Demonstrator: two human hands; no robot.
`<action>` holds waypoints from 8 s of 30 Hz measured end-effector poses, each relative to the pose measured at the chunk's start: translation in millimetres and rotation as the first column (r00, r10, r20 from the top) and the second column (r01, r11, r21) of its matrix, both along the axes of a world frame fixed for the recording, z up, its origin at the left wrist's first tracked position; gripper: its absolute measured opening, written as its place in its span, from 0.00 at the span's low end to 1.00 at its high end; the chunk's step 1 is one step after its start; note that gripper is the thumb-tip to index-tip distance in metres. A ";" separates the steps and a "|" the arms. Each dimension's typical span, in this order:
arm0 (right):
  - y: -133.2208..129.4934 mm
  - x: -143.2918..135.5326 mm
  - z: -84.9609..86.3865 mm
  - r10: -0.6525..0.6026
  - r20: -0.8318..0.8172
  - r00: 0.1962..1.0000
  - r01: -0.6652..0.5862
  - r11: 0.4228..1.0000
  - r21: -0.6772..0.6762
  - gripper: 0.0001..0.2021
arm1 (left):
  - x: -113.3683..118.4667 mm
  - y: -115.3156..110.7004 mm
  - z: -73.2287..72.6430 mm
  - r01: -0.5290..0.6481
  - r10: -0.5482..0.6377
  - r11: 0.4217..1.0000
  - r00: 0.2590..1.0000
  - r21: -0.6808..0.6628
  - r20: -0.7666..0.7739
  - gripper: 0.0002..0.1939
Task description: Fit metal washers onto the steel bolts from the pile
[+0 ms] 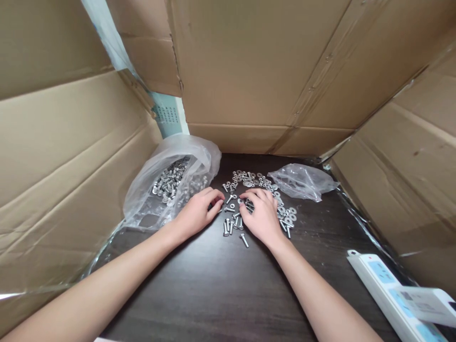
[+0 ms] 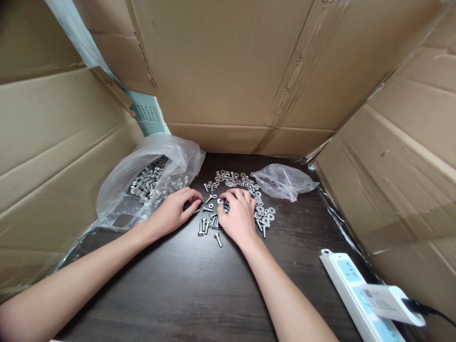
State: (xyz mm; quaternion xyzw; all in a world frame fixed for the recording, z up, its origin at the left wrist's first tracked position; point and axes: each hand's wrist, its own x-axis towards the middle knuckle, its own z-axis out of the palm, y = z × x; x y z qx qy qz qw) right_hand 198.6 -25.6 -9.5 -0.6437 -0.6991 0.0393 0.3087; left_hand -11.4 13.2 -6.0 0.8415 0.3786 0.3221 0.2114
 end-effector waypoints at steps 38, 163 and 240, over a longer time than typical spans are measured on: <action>-10.5 -15.0 16.4 0.265 -0.318 0.910 -0.135 0.916 0.377 0.08 | 6.7 -12.9 13.9 0.174 -0.207 0.954 0.971 0.243 0.116 0.10; -8.3 -12.3 13.1 0.309 -0.485 0.818 -0.245 0.950 0.191 0.04 | 12.6 -7.2 2.8 0.191 -0.110 0.961 0.925 -0.198 0.363 0.05; -9.7 -5.4 13.4 0.291 -0.234 0.928 -0.280 0.957 0.078 0.18 | 6.8 -11.5 12.2 0.072 -0.078 0.997 0.977 0.038 0.197 0.03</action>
